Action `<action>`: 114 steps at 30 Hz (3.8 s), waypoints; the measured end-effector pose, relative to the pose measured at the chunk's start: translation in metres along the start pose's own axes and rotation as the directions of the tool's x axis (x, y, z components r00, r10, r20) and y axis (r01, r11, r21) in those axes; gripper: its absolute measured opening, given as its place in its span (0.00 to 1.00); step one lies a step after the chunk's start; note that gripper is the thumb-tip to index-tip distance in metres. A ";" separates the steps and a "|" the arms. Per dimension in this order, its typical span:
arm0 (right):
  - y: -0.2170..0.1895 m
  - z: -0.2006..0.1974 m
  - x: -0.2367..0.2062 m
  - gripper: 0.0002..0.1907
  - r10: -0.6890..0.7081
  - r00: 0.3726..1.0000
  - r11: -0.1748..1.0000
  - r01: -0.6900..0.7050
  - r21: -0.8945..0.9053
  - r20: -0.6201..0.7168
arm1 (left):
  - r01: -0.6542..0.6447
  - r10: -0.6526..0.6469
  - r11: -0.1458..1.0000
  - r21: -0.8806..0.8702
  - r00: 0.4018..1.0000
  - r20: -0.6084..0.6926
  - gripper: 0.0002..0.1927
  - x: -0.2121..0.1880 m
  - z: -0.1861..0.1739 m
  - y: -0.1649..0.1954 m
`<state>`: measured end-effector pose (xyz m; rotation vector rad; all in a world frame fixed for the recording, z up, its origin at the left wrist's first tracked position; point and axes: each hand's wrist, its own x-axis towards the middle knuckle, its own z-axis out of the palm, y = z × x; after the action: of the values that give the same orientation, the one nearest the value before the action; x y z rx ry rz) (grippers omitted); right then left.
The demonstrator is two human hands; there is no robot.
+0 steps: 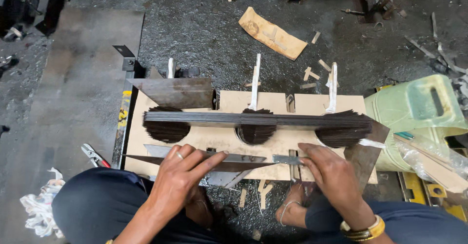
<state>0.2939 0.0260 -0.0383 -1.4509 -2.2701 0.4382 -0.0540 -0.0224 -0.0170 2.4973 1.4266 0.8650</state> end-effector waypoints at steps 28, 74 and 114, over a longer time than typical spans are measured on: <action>0.008 0.019 0.023 0.19 0.353 0.849 0.599 0.118 0.792 -0.393 | 0.233 -0.257 0.960 -0.153 0.953 -0.160 0.25 0.085 -0.029 -0.057; -0.071 -0.007 0.061 0.25 -0.134 0.934 0.978 0.071 -0.195 -0.331 | -0.179 0.199 0.974 0.137 0.968 -0.155 0.24 0.067 0.031 -0.049; -0.134 0.059 0.097 0.14 -0.183 0.978 0.881 0.119 0.458 0.098 | 0.263 -0.266 0.963 -0.061 0.962 -0.058 0.08 0.008 -0.077 -0.124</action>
<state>0.1233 0.0573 -0.0097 -1.0269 -2.1675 0.9691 -0.1853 0.0389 0.0018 2.1907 1.6856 0.9245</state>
